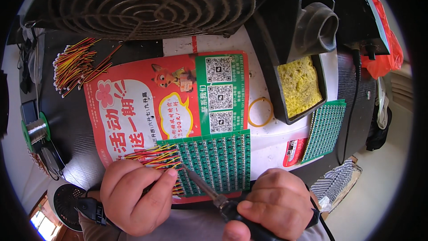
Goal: Solder small wire components onto a green printed circuit board.
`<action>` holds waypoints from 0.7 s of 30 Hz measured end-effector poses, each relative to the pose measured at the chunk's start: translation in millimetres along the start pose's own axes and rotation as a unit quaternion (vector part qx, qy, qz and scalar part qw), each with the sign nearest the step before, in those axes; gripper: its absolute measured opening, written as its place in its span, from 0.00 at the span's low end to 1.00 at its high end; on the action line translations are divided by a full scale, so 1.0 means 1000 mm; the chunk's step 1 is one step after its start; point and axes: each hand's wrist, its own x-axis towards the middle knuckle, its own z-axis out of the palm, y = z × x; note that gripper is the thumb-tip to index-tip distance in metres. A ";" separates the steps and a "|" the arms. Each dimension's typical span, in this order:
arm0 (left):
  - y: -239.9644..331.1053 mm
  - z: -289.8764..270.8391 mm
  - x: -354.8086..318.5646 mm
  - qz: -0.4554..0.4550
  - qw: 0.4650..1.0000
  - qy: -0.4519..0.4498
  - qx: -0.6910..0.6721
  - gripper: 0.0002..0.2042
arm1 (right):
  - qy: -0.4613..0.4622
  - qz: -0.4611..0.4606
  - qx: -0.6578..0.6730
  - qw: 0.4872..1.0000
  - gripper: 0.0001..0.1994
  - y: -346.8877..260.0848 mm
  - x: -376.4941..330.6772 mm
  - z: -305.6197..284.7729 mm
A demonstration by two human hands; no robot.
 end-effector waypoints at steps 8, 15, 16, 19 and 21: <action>0.000 0.002 0.001 -0.004 1.000 0.003 -0.009 0.16 | -0.025 0.016 0.001 1.000 0.15 -0.002 0.003 -0.004; 0.006 0.003 0.001 -0.022 1.000 0.017 0.002 0.15 | -0.033 0.014 0.004 0.999 0.14 -0.003 0.003 -0.004; 0.006 0.003 0.002 -0.027 0.999 0.020 0.003 0.15 | -0.033 0.014 0.003 0.999 0.14 -0.003 0.004 -0.004; 0.005 0.003 0.000 -0.025 0.999 0.021 0.004 0.15 | -0.024 0.005 0.017 1.000 0.13 -0.001 0.002 -0.002; 0.003 0.002 0.001 -0.020 1.000 0.021 0.006 0.15 | -0.004 -0.008 0.037 0.999 0.13 0.002 0.000 -0.001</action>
